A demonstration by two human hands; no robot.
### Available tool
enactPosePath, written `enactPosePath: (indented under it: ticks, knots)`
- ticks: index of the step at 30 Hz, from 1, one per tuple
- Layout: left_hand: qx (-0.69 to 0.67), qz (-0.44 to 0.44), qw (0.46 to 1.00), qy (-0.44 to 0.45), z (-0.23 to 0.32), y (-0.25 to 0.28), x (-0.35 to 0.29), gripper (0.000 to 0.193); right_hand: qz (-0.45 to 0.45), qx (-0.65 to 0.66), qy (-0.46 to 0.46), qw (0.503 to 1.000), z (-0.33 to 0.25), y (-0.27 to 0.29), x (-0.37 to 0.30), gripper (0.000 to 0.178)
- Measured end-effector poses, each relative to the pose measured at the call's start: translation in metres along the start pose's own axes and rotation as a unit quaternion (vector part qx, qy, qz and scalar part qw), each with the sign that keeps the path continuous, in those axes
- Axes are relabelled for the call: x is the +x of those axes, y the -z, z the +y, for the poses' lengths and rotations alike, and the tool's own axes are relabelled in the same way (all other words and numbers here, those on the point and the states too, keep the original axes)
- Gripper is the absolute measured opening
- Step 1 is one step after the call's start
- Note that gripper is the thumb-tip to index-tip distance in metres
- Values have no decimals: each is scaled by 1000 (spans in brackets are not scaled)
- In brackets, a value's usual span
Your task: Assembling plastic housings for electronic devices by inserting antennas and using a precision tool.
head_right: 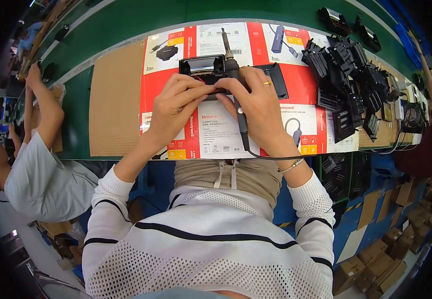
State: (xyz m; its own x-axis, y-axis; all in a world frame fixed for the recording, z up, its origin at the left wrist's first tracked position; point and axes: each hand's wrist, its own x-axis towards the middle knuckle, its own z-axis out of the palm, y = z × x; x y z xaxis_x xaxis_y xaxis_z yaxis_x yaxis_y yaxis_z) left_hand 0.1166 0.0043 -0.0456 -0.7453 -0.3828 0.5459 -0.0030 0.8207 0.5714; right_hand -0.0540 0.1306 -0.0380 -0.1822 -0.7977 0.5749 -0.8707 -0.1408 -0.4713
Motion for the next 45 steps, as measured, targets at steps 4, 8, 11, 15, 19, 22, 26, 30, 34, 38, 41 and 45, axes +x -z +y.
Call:
enactPosePath:
  ticks: [4,8,11,15,19,22,26,30,34,38,41,45]
  knots:
    - [-37,-23,999,22,1,7,3,25,-18,-44,3,999,2,1,0,23]
    - [-149,-31,982,111,1,12,2,20,-18,-50,6,999,2,1,-1,22]
    - [-126,-65,988,68,-4,16,5,21,-14,-54,2,998,4,1,-2,22]
    - [-85,-45,995,5,-9,16,2,20,-5,-46,6,999,2,2,-1,19]
    - [-69,14,998,2,0,1,3,15,16,-33,36,999,-7,1,3,19]
    - [-102,28,993,58,6,-4,-2,12,52,-23,43,997,-15,1,7,23]
    - [-224,4,956,188,12,8,3,9,29,-1,46,999,-7,9,2,26]
    - [-367,-125,876,288,12,73,35,10,33,-21,-6,999,25,43,-14,31]
    - [-420,-397,750,322,20,84,64,16,-8,7,-78,997,40,63,-19,41]
    - [-413,-475,702,334,-6,32,75,20,-69,31,-49,996,44,66,-16,43]
    - [-434,-425,712,352,-34,-3,82,23,-140,55,-46,988,46,70,-8,42]
    - [-404,-407,714,403,-51,-21,80,22,-162,72,-63,982,34,69,-6,39]
